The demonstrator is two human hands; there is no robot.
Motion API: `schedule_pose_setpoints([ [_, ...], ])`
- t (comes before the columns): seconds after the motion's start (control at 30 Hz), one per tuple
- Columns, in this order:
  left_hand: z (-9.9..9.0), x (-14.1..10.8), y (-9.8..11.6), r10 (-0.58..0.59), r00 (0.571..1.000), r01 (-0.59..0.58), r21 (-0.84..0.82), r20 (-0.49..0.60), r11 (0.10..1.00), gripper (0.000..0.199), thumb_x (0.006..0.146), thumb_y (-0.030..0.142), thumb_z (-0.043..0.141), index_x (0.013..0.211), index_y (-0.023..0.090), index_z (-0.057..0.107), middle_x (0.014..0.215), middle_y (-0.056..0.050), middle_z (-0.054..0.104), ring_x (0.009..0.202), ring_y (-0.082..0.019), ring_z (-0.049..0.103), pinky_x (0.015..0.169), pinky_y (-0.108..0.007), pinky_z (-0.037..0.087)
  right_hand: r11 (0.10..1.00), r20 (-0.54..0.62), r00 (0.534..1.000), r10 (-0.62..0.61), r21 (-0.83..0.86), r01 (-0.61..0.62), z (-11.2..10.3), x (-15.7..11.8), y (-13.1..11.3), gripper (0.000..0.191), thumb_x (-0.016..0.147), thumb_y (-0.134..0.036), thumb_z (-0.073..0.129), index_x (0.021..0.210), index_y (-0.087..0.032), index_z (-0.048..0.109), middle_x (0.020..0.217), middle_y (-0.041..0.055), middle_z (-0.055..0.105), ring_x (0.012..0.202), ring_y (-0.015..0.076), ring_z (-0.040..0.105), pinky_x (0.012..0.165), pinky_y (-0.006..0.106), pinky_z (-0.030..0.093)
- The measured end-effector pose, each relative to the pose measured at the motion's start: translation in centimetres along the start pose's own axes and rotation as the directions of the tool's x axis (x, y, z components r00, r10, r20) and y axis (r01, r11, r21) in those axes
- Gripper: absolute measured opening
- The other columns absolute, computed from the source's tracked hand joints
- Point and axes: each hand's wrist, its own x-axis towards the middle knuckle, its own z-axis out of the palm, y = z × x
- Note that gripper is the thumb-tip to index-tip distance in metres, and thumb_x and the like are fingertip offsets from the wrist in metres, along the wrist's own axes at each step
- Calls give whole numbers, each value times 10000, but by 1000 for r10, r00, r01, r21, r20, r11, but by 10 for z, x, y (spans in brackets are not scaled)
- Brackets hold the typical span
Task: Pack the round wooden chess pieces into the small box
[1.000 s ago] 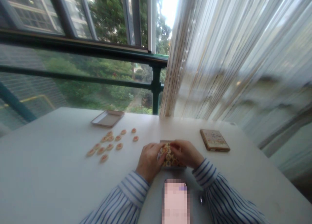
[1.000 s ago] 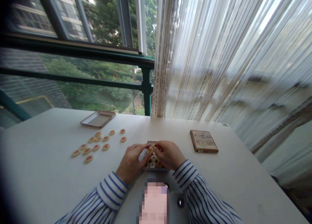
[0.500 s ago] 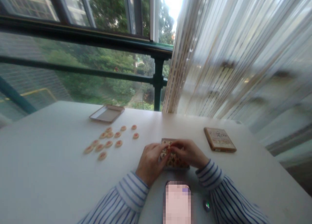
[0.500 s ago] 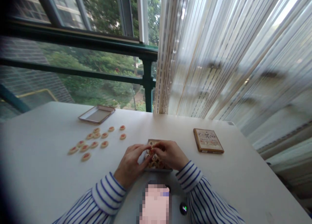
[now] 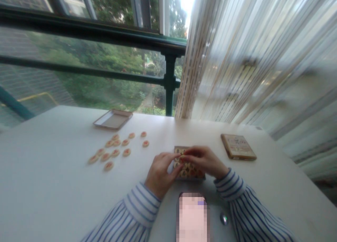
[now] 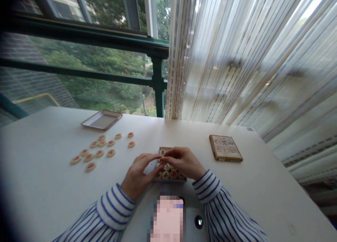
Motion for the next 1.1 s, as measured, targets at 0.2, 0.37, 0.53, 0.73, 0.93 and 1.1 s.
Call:
schedule_pose_setpoints([
  [0.2, 0, -1, -1, -122, 992, 120, -144, -8, 982, 256, 743, 301, 586, 979, 207, 609, 888, -47, 667, 835, -175, 607, 783, -339, 484, 999, -42, 999, -32, -2, 32, -2, 0, 0, 243, 718, -326, 605, 873, -147, 658, 813, 36, 670, 731, 132, 594, 692, 267, 475],
  [0.37, -2, 1, 3, -273, 960, 279, -328, 64, 903, 241, 743, 307, 585, 957, 209, 637, 916, -28, 682, 853, -163, 620, 806, -308, 491, 999, -52, 998, -47, 10, 48, -2, -1, 0, 251, 746, -326, 578, 905, -150, 659, 831, 42, 672, 741, 136, 595, 689, 269, 479],
  [0.53, -5, 4, 7, -384, 917, 389, -437, 103, 811, 245, 737, 311, 588, 939, 193, 656, 914, -30, 689, 849, -170, 626, 812, -296, 488, 994, -47, 993, -110, -7, 109, 0, -3, -6, 239, 753, -318, 574, 902, -153, 661, 845, 46, 675, 759, 145, 602, 696, 271, 482],
  [0.73, -5, 5, 3, -425, 893, 439, -482, 147, 758, 241, 739, 317, 580, 928, 200, 673, 937, -30, 687, 896, -185, 619, 857, -308, 470, 977, -21, 987, -160, -143, 156, 3, -6, -12, 232, 765, -287, 564, 946, -167, 646, 853, 38, 671, 741, 131, 587, 668, 247, 467],
  [0.93, -3, 4, 1, -430, 890, 445, -486, 150, 752, 242, 731, 317, 588, 929, 208, 674, 933, -26, 688, 894, -188, 622, 861, -316, 472, 874, 30, 965, -261, -417, 249, 3, -10, -17, 208, 767, -241, 560, 956, -187, 626, 806, 17, 658, 639, 95, 542, 604, 211, 427],
  [1.1, -4, 4, 3, -435, 887, 451, -479, 152, 753, 235, 731, 316, 585, 916, 205, 678, 920, -27, 691, 883, -192, 626, 847, -319, 478, 766, 30, 953, -302, -587, 261, 4, -11, -18, 179, 759, -276, 575, 920, -211, 616, 805, 16, 645, 695, 113, 553, 669, 235, 420],
])
